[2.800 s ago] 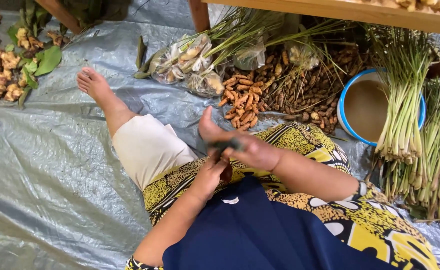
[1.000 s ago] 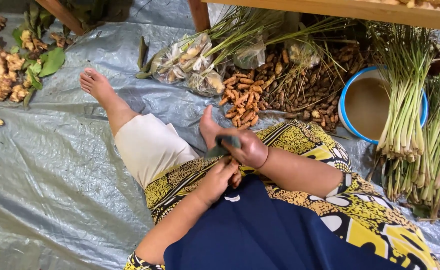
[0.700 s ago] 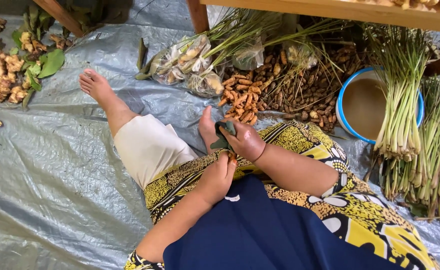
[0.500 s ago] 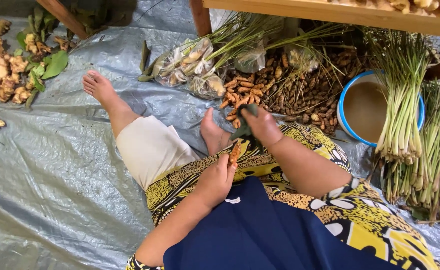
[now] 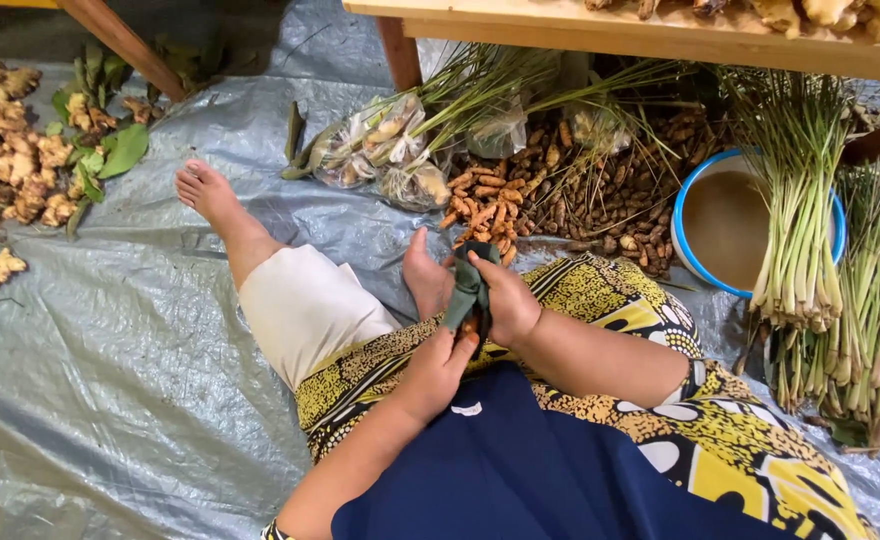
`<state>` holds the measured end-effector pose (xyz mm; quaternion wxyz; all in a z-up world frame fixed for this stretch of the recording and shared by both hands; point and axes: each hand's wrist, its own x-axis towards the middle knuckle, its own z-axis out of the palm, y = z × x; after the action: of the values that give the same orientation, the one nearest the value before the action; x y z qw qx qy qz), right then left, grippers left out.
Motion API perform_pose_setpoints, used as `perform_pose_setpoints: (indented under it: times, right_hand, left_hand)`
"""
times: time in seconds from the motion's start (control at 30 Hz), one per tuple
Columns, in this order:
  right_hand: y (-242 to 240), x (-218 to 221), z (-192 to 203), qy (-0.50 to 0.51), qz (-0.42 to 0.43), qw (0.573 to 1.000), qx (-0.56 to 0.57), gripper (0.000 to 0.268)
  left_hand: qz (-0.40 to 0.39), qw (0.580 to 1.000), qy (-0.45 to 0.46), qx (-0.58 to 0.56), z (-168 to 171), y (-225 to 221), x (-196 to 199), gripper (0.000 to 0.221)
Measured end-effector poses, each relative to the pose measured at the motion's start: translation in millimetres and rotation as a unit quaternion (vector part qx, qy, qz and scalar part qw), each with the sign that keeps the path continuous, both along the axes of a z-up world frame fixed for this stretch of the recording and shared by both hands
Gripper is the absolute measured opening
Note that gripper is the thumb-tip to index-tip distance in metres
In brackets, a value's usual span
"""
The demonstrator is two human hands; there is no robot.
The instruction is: A person sits on the floor and uses a small tool to scrape and clean ginger and turmeric roots.
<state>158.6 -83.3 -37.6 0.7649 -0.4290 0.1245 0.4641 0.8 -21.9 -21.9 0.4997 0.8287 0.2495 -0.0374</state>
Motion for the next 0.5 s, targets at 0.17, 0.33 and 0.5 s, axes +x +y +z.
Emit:
perform_pose_setpoints:
  times: [0.17, 0.33, 0.5]
  right_hand:
    - [-3.1, -4.3, 26.9, 0.012, 0.066, 0.991, 0.120, 0.038]
    - [-13.9, 21.2, 16.7, 0.031, 0.167, 0.957, 0.236, 0.040]
    - [-8.1, 51.5, 0.5, 0.016, -0.018, 0.972, 0.235, 0.039]
  left_hand:
    - [0.088, 0.921, -0.138, -0.353, -11.8, -6.0, 0.2, 0.024]
    - [0.031, 0.730, -0.120, -0.672, 5.8, 5.6, -0.1, 0.026]
    - [0.078, 0.854, -0.197, -0.476, -14.0, 5.2, 1.6, 0.022]
